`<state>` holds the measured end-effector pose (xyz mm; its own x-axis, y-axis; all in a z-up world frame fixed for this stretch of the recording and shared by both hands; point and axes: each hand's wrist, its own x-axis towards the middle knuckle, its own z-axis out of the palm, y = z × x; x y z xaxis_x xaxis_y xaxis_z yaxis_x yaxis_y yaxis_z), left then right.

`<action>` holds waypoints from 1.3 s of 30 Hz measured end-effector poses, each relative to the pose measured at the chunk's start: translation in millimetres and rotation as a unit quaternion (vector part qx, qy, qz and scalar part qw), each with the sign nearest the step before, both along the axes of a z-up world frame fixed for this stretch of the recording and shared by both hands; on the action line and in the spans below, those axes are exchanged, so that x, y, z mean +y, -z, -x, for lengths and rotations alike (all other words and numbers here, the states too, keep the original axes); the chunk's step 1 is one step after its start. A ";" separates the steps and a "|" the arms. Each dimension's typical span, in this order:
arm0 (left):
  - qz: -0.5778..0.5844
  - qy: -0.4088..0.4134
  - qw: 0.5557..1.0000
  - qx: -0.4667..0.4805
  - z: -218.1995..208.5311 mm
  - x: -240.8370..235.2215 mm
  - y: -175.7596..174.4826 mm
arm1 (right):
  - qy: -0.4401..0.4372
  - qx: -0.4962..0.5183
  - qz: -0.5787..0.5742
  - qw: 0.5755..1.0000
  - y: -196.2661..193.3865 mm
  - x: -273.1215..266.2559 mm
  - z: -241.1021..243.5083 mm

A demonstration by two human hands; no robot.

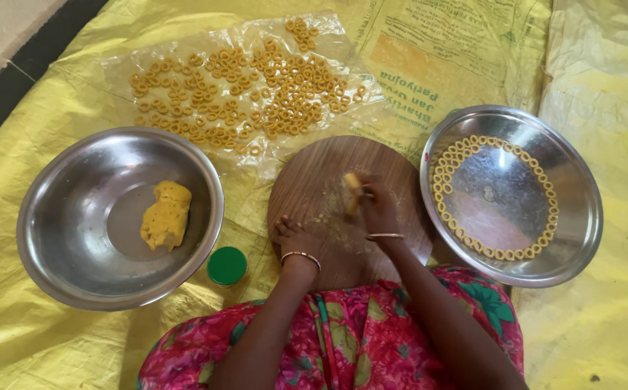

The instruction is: The person rolls small pieces of yellow dough into thin ropes on a wooden board, then forms them into small rings and places them into a metal tray. The person repeats this process, arranging the rings in a circular pattern inside the tray.

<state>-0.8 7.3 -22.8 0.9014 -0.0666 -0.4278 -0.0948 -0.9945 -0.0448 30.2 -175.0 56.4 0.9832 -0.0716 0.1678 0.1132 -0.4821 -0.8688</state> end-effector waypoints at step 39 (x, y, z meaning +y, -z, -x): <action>-0.067 0.028 0.997 0.024 9.8 -10.9 -37.6 | -0.204 -0.115 0.494 0.837 -5.1 -0.7 3.2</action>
